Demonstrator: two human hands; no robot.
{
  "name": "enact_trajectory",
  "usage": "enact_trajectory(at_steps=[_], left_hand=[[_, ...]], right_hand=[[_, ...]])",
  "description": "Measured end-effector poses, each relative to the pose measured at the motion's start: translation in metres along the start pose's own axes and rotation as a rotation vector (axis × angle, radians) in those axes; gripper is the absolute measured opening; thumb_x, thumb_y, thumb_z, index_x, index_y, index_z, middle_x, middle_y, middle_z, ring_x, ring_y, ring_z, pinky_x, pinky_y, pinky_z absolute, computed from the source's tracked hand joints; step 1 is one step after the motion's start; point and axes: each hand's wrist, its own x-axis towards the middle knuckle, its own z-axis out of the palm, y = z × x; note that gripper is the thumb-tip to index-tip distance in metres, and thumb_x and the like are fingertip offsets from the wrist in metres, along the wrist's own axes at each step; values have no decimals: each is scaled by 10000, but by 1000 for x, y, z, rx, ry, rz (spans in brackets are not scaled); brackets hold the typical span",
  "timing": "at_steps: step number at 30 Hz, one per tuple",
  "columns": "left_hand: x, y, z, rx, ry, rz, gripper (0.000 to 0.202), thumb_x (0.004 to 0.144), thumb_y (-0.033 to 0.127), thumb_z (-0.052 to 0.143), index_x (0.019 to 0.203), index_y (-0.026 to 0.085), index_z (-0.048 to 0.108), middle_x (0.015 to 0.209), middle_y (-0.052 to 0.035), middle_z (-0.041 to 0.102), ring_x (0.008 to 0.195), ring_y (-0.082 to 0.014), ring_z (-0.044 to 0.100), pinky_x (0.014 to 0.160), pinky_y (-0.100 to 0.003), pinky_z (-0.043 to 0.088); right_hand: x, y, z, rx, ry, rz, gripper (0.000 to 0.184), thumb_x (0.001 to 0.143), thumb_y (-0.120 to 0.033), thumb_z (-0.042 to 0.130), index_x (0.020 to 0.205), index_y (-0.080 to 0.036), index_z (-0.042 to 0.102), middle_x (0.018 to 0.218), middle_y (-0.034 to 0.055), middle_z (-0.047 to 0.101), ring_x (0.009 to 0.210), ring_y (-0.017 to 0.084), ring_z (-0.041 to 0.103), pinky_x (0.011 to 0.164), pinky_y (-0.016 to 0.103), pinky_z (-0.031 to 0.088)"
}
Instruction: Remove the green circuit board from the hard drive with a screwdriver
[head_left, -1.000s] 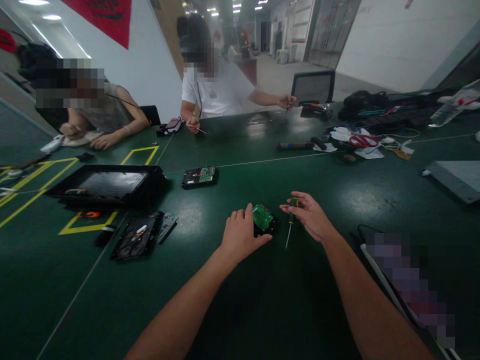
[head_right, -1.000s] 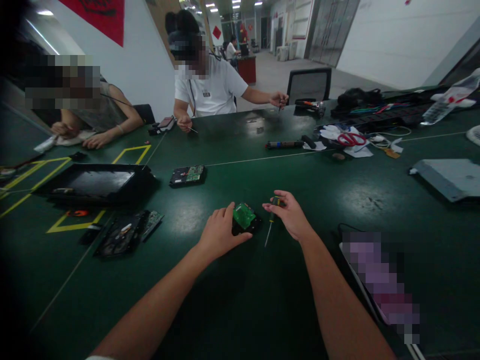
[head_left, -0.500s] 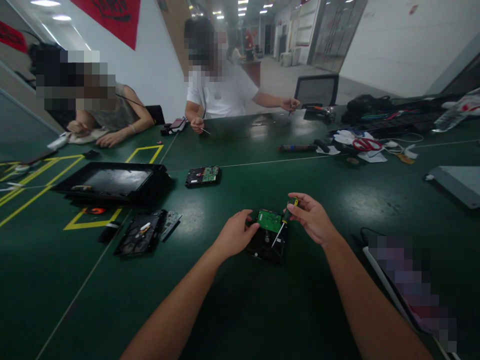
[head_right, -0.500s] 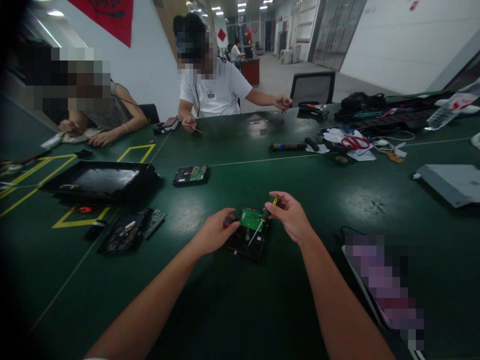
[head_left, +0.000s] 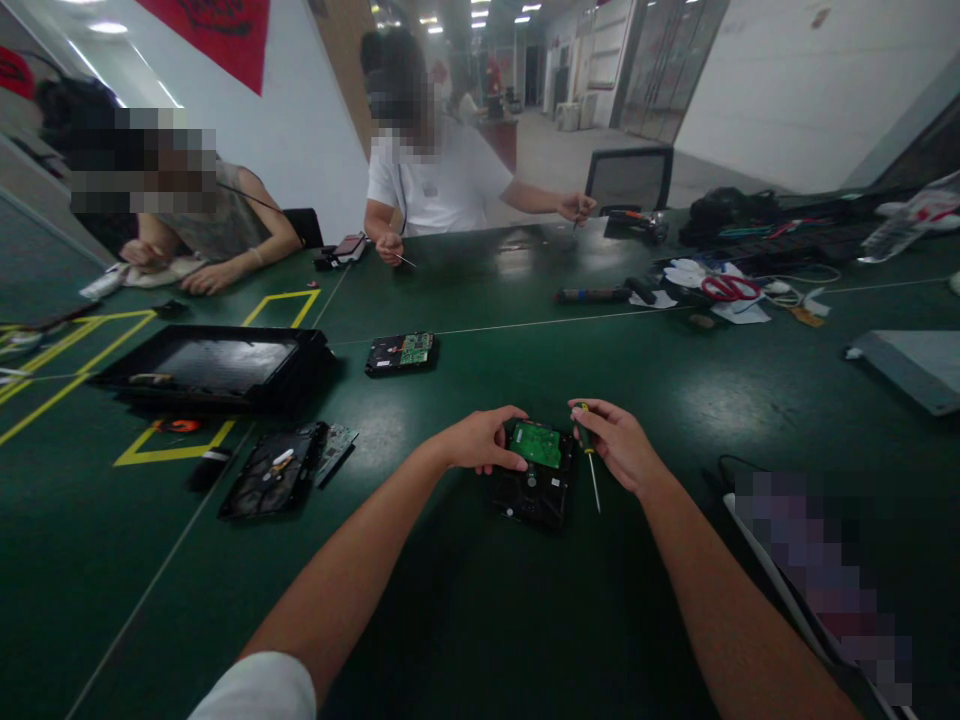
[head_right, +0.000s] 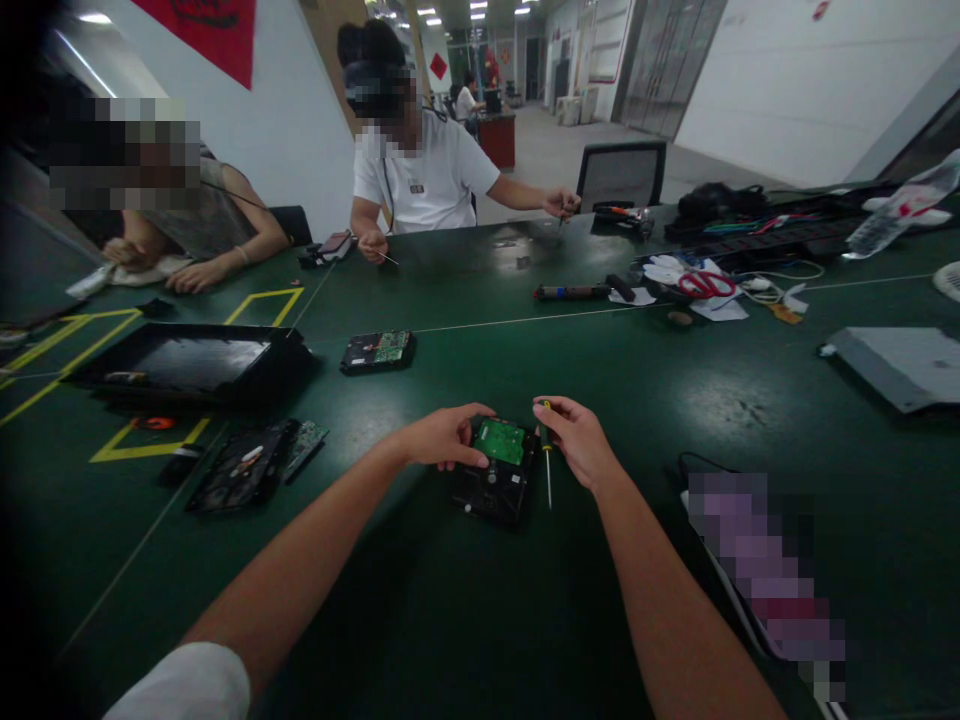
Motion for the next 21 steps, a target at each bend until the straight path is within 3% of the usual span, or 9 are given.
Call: enact_trajectory(at_steps=[12,16,21], left_hand=[[0,-13,10,-148,34,-10,862,815,382,850,1550,283,411,831,36,632,508,-125,630,427,-216,478],[1,-17,13,-160,59,6,826,839,408,828,1546,280,420,850,29,635,498,-116,617,407,-208,448],[1,-14,12,-110,49,-6,805,847,436,811,1536,286,423,833,38,625,489,-105,593,418,-203,436]], right_hand=[[3,0,5,-24,48,-104,490,773,-506,882,1119,-240,661,999,33,733,830,173,702,762,324,580],[6,0,2,-34,137,-175,506,797,-528,867,1128,-244,608,964,20,731,791,159,680,646,267,536],[7,4,0,-59,138,-129,478,843,-591,804,1125,-258,609,912,-8,686,680,137,617,485,231,429]])
